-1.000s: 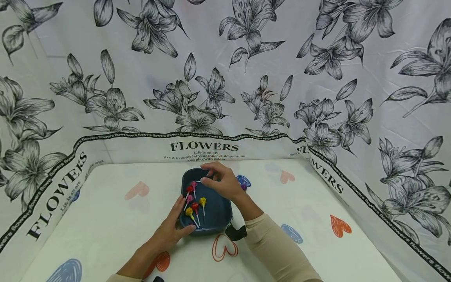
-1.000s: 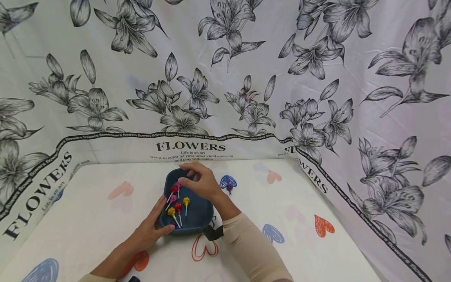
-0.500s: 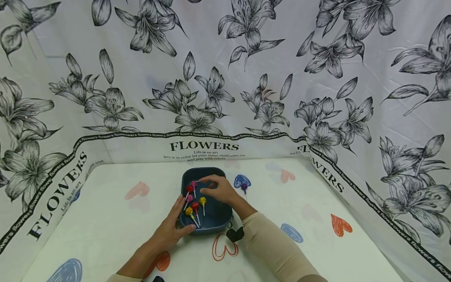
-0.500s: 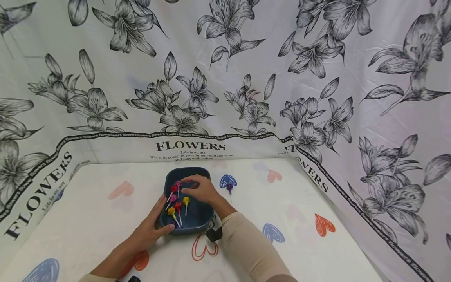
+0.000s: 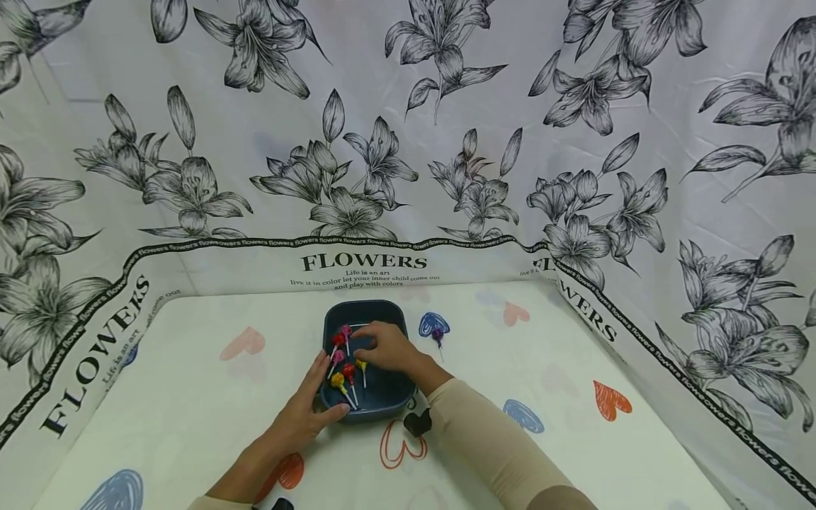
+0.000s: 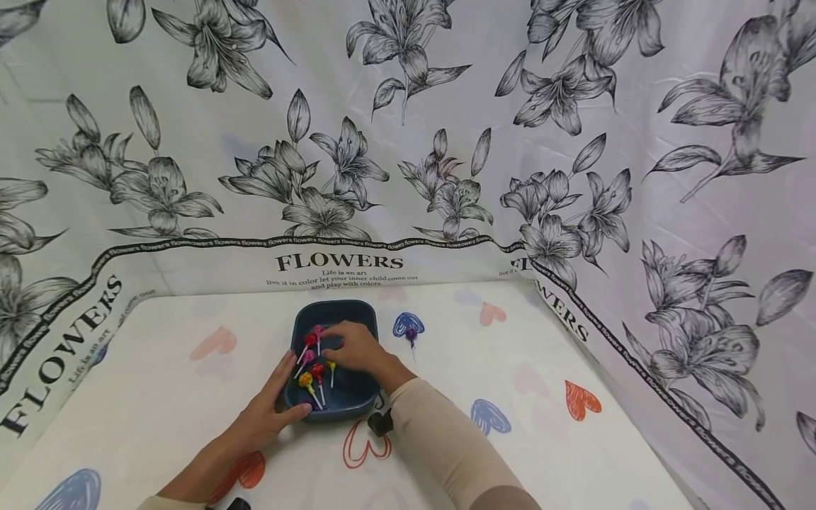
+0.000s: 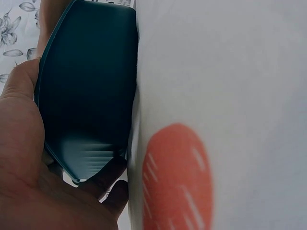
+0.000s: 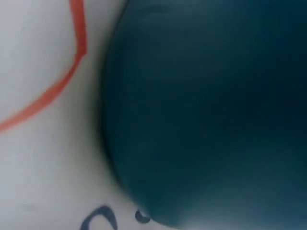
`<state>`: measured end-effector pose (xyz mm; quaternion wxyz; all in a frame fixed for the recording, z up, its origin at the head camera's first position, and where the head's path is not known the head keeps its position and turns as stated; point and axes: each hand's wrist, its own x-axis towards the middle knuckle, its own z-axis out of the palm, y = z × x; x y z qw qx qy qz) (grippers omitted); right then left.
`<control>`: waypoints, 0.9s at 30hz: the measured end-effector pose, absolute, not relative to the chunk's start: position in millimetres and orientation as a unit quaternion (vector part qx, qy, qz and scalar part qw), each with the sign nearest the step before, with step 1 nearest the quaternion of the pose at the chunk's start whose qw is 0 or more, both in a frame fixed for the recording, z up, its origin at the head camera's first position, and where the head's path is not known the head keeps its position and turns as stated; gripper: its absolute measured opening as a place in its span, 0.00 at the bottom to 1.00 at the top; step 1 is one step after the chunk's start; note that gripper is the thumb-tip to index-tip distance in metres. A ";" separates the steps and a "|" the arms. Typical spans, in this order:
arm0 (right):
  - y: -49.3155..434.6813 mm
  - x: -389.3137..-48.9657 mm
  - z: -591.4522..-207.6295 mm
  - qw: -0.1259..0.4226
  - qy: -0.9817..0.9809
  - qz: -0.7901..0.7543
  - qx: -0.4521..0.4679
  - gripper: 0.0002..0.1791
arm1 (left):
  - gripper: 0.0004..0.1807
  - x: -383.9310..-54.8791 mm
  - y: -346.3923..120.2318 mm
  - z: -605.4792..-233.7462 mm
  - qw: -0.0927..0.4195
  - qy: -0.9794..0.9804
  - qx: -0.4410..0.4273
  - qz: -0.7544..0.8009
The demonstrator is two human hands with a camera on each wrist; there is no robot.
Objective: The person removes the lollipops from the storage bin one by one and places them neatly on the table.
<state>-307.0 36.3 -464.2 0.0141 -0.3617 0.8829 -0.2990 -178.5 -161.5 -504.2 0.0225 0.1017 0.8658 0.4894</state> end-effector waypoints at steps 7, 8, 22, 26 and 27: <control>27.9 -307.6 -464.5 0.043 0.908 -0.226 -0.350 0.19 | 0.50 -176.7 -161.4 -501.4 0.023 0.860 0.103 0.499; 27.6 -307.5 -465.1 0.043 0.910 -0.216 -0.350 0.19 | 0.50 -176.3 -160.9 -500.9 0.022 0.859 0.105 0.500; 26.0 -301.3 -467.4 0.140 0.911 -0.248 -0.297 0.15 | 0.51 -177.3 -159.3 -502.3 0.022 0.867 0.097 0.489; 26.2 -301.6 -467.2 0.128 0.911 -0.245 -0.306 0.13 | 0.51 -177.4 -158.8 -501.8 0.019 0.867 0.099 0.488; 26.3 -302.0 -467.3 0.122 0.911 -0.244 -0.308 0.12 | 0.51 -177.4 -158.8 -501.7 0.020 0.867 0.098 0.488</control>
